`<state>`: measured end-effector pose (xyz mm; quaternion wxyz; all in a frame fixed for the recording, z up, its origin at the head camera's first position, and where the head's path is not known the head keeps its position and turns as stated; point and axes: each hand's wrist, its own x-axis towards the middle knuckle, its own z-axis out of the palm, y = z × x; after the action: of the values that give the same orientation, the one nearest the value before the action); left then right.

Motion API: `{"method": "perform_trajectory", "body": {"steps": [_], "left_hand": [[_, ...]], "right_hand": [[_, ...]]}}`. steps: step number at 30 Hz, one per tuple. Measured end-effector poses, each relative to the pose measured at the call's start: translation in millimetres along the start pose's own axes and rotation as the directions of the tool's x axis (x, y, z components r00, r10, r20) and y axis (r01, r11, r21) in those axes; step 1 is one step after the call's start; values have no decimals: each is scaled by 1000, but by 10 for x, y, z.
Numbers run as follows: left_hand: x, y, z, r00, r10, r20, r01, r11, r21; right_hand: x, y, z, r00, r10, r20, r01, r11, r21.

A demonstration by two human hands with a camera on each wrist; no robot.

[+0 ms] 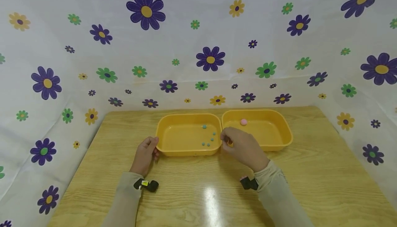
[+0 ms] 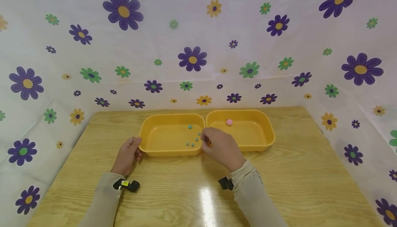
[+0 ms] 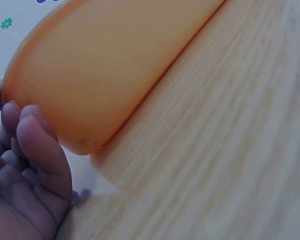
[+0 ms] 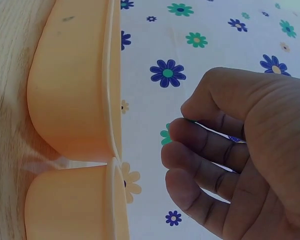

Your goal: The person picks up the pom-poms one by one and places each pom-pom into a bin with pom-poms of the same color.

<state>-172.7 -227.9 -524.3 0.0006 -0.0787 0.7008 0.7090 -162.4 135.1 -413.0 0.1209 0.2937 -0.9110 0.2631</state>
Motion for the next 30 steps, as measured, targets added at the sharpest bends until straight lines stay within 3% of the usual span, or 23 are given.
{"method": "perform_trajectory", "body": {"steps": [19,26,30], "left_hand": [[13,-25,-16,1000,9,6,-9,1000,-19],[14,-17,-15,1000,8,11,-8,1000,-25],[-1,-4,-1,1000,7,9,-7,1000,-16]], "right_hand": [[67,52,140,1000,16,22,-16,1000,-5],[274,86,253,999,5,41,-5,1000,1],[470,79,239,995,23,96,-22,1000,-14]]}}
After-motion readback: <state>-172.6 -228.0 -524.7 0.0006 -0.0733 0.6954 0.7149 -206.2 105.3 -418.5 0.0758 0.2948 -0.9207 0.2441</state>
